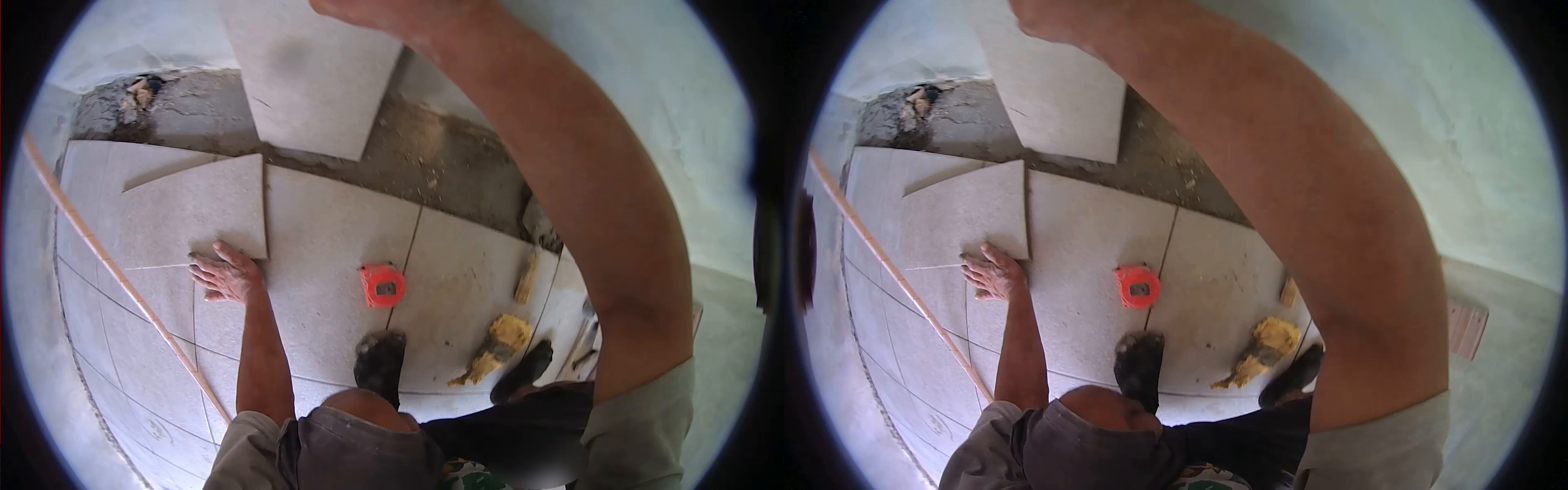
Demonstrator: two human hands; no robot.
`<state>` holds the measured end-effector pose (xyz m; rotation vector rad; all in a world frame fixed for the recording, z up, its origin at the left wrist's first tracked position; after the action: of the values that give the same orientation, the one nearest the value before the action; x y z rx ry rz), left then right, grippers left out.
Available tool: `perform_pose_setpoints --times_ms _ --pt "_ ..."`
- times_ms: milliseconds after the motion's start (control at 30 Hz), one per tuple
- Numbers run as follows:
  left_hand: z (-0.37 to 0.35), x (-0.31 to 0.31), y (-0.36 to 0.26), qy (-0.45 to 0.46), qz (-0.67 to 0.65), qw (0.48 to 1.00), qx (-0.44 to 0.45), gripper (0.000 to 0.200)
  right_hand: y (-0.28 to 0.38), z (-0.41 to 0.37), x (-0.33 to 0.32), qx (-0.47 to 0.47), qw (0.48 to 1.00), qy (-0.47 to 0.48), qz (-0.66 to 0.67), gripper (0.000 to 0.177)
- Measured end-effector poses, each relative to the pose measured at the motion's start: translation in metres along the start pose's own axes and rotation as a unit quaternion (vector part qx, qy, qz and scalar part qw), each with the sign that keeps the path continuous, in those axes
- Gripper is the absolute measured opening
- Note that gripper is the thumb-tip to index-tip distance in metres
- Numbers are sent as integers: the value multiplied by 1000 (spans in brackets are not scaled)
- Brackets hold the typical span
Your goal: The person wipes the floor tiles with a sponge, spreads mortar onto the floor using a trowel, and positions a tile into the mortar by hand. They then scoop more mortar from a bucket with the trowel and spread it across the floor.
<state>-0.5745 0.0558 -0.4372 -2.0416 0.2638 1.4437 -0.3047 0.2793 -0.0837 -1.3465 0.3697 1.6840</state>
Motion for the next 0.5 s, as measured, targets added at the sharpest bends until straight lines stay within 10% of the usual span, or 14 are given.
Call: perform_pose_setpoints --times_ms 100,133,300,500 --pt "-2 1 -1 8 6 1000 9 86 -9 -41 0 -6 986 -156 66 31" --pt "-2 1 -1 5 3 1000 3 86 -6 -53 0 15 997 2 78 32" --pt "12 5 11 8 16 1000 16 89 -25 -178 50 66 989 85 98 51" --pt "28 14 26 32 46 998 19 90 -75 -425 125 453 813 344 123 54"
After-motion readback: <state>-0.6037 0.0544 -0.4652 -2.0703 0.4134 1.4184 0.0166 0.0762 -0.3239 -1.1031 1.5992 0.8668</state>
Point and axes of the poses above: each hand's wrist, its own z-axis towards the middle knuckle, its own x-axis out of the palm, y = z × x, the point moved 9 cm from there along z, towards the middle knuckle, and after that the axes turned 15 degrees about y, right-handed, at the moved point
